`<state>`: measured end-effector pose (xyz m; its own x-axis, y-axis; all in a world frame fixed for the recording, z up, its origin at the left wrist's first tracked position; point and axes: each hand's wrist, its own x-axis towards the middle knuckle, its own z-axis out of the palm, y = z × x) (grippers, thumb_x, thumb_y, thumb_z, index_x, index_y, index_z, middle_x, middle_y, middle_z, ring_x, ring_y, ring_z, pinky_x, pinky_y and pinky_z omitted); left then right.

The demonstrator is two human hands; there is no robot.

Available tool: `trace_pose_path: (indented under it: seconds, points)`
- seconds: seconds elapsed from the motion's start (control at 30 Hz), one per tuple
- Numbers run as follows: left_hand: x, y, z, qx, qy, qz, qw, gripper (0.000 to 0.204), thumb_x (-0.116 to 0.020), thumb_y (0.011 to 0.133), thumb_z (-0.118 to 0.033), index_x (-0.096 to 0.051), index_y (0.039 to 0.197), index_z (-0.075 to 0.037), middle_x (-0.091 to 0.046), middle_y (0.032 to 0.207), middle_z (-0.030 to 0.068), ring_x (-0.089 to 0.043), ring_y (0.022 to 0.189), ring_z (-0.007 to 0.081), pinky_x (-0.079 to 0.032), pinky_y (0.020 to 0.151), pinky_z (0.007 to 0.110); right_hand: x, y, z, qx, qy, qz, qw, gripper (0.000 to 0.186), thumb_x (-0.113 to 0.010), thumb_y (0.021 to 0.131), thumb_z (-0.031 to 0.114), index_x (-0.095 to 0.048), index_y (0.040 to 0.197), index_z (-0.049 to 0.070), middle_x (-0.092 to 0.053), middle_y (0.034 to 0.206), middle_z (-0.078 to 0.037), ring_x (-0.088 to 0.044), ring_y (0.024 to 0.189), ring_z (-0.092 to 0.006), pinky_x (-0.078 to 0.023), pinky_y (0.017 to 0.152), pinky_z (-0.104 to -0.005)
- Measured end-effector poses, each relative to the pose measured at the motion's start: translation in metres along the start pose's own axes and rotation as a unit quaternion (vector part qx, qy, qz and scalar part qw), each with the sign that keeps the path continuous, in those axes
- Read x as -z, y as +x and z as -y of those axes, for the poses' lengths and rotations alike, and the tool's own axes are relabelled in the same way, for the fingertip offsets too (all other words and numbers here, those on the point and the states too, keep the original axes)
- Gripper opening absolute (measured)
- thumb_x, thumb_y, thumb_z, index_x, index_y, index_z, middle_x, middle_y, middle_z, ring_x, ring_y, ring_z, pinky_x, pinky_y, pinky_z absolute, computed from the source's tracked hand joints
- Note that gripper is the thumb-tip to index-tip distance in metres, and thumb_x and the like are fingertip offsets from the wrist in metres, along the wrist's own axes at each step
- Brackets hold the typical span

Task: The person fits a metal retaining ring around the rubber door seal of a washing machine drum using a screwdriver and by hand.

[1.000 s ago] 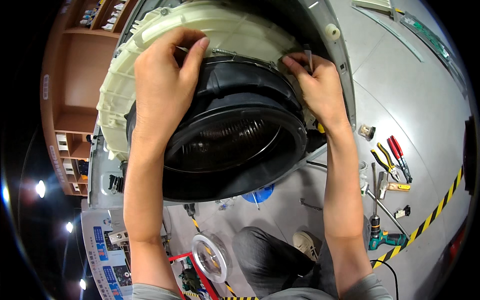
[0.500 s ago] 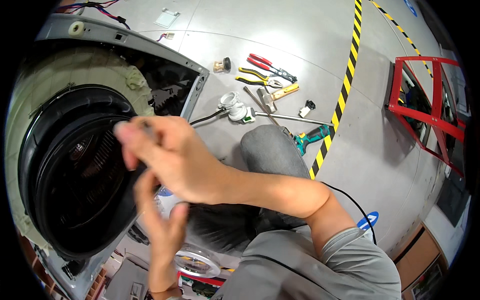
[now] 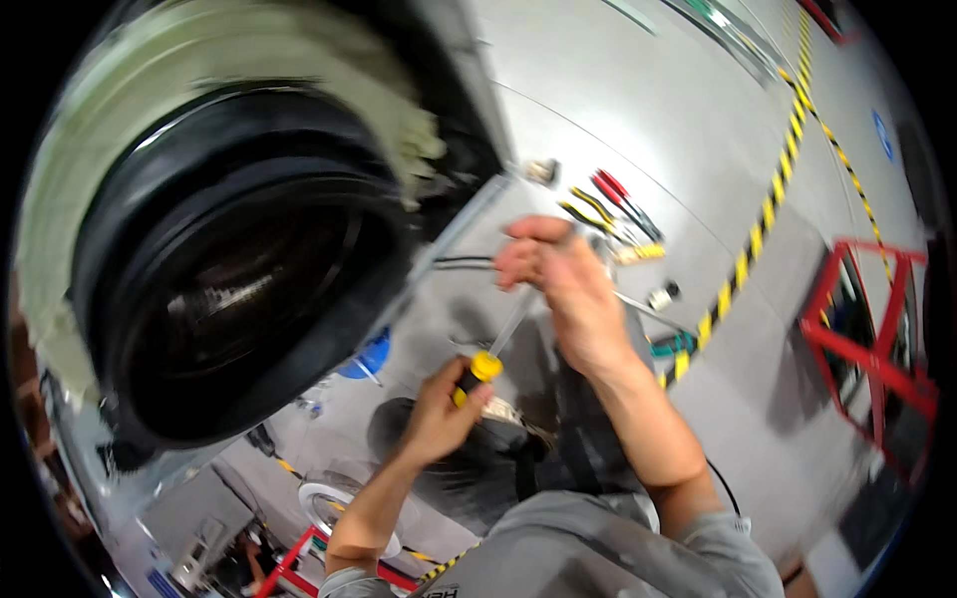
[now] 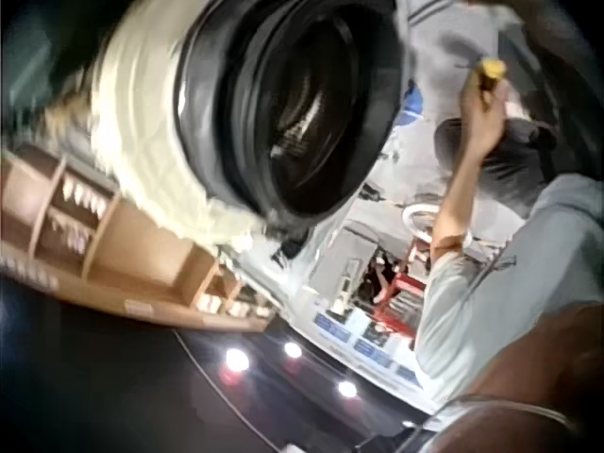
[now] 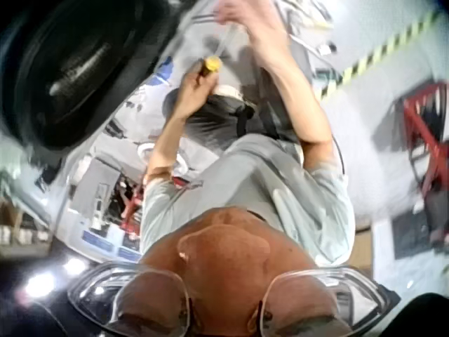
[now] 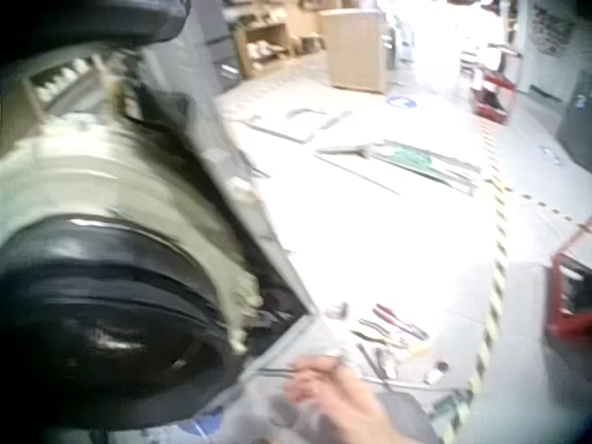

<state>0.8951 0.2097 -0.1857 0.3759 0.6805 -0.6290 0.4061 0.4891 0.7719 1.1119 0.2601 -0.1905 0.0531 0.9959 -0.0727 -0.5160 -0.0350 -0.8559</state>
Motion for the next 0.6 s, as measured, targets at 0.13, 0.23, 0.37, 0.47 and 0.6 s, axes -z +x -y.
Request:
trace_pose_path:
  seconds: [0.13,0.23,0.37,0.47,0.6]
  points:
    - [0.034,-0.059,-0.067,-0.147,0.104,-0.093,0.979,0.034,-0.077,0.088,-0.016,-0.063,0.114,0.003,-0.067,0.091,0.0131,-0.064,0.08,0.0177,-0.051,0.075,0.03,-0.007,0.041,0.026,0.053,0.003,0.021,0.998,0.073,-0.022,0.109,0.055,-0.053,0.134,-0.006,-0.066,0.112,-0.013,-0.06,0.1,-0.0192,-0.046,0.095,-0.0357]
    - [0.064,-0.108,-0.111,-0.209,0.202,-0.163,0.943,0.038,-0.083,0.076,-0.003,-0.065,0.107,0.008,-0.067,0.09,0.0174,-0.066,0.079,0.0254,-0.052,0.072,0.03,-0.046,0.075,0.047,0.043,0.07,0.043,0.996,0.068,-0.027,0.109,0.052,-0.059,0.126,-0.006,-0.067,0.11,-0.011,-0.06,0.099,-0.0165,-0.047,0.093,-0.0325]
    - [0.092,-0.171,-0.178,-0.24,0.344,-0.228,0.879,0.047,-0.085,0.063,0.0,-0.068,0.107,0.003,-0.069,0.09,0.0164,-0.066,0.078,0.0267,-0.052,0.07,0.033,-0.09,0.116,0.045,-0.036,-0.018,-0.062,0.997,0.036,-0.056,0.104,0.027,-0.065,0.119,-0.005,-0.066,0.101,-0.006,-0.059,0.088,-0.0113,-0.049,0.081,-0.0263]
    - [0.112,-0.202,-0.22,-0.217,0.375,-0.32,0.842,0.047,-0.086,0.063,-0.001,-0.065,0.104,0.001,-0.067,0.092,0.0135,-0.064,0.078,0.0264,-0.051,0.073,0.033,-0.109,0.144,0.045,-0.104,-0.037,-0.143,0.984,0.034,-0.06,0.102,0.024,-0.065,0.12,-0.005,-0.066,0.098,-0.004,-0.055,0.083,-0.0093,-0.046,0.076,-0.0248]
    - [0.152,-0.206,-0.267,-0.186,0.358,-0.386,0.829,0.036,-0.084,0.07,-0.005,-0.064,0.1,-0.001,-0.062,0.089,0.0099,-0.058,0.08,0.0207,-0.047,0.077,0.03,-0.121,0.165,0.05,-0.161,0.041,-0.185,0.969,0.033,-0.063,0.1,0.021,-0.066,0.118,-0.006,-0.067,0.101,-0.006,-0.057,0.079,-0.0109,-0.048,0.073,-0.0271]
